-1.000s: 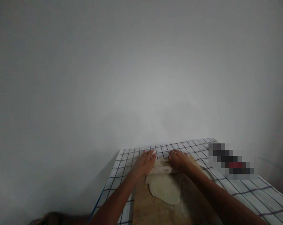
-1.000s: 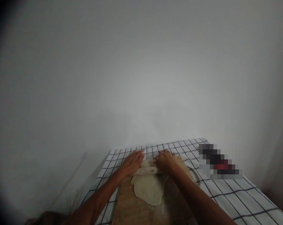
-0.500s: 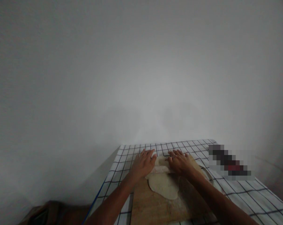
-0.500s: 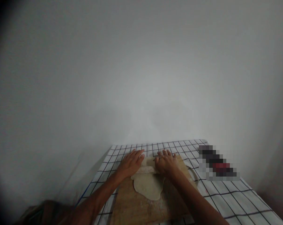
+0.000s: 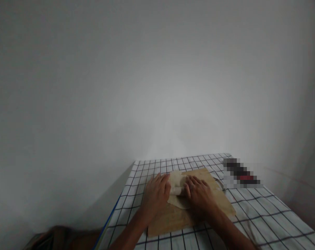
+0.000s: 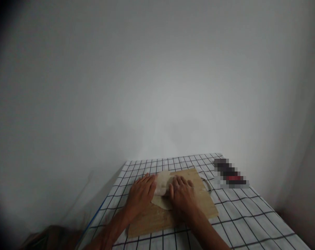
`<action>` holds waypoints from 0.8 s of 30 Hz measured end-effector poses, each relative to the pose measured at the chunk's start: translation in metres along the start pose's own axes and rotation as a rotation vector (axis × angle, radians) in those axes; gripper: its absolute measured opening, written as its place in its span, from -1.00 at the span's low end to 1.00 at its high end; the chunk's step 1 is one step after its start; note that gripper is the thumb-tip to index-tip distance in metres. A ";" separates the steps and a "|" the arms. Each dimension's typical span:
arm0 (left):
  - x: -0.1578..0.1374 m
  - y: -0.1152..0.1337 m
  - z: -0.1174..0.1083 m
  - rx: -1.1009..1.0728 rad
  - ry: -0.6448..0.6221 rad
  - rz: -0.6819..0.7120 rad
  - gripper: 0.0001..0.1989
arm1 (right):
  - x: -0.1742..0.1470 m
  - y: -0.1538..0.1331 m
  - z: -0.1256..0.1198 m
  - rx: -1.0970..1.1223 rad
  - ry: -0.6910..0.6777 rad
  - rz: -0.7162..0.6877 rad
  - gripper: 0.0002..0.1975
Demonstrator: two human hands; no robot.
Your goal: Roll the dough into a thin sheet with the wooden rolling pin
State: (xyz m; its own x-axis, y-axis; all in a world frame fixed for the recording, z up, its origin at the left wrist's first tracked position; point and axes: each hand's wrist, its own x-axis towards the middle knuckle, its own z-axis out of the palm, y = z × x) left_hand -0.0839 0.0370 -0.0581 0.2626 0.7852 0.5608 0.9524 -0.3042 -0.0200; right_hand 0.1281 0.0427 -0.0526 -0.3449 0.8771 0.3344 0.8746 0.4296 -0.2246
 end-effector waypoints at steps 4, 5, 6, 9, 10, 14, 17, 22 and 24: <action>-0.014 0.000 -0.006 -0.007 0.028 0.051 -0.58 | -0.017 -0.007 0.001 0.010 0.005 0.015 -0.48; -0.017 0.001 -0.008 -0.013 0.035 0.066 -0.58 | -0.020 -0.008 0.002 0.014 0.007 0.022 -0.48; -0.019 0.001 -0.010 -0.019 0.044 0.077 -0.58 | -0.023 -0.009 0.003 0.018 0.010 0.025 -0.48; -0.023 0.000 -0.012 -0.022 0.065 0.096 -0.59 | -0.027 -0.010 0.003 0.028 0.012 0.023 -0.49; -0.023 0.000 -0.011 -0.021 0.066 0.098 -0.60 | -0.026 -0.010 0.003 0.032 0.008 0.016 -0.50; -0.017 -0.003 -0.004 -0.008 0.034 0.082 -0.59 | -0.014 -0.007 0.002 0.040 -0.008 0.009 -0.53; -0.004 -0.005 0.001 0.005 -0.019 0.013 -0.58 | 0.004 -0.003 0.005 0.029 0.001 0.030 -0.52; 0.028 -0.010 0.006 -0.026 -0.187 -0.075 -0.57 | 0.040 0.010 0.016 0.005 -0.001 0.060 -0.55; 0.040 -0.016 0.011 -0.061 -0.245 -0.060 -0.59 | 0.055 0.016 0.021 -0.004 -0.005 0.071 -0.54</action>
State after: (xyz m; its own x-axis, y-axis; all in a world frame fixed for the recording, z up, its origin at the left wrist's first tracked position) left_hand -0.0870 0.0788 -0.0442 0.2423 0.9078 0.3424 0.9583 -0.2790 0.0615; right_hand 0.1153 0.1026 -0.0572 -0.2834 0.9065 0.3129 0.8983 0.3651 -0.2443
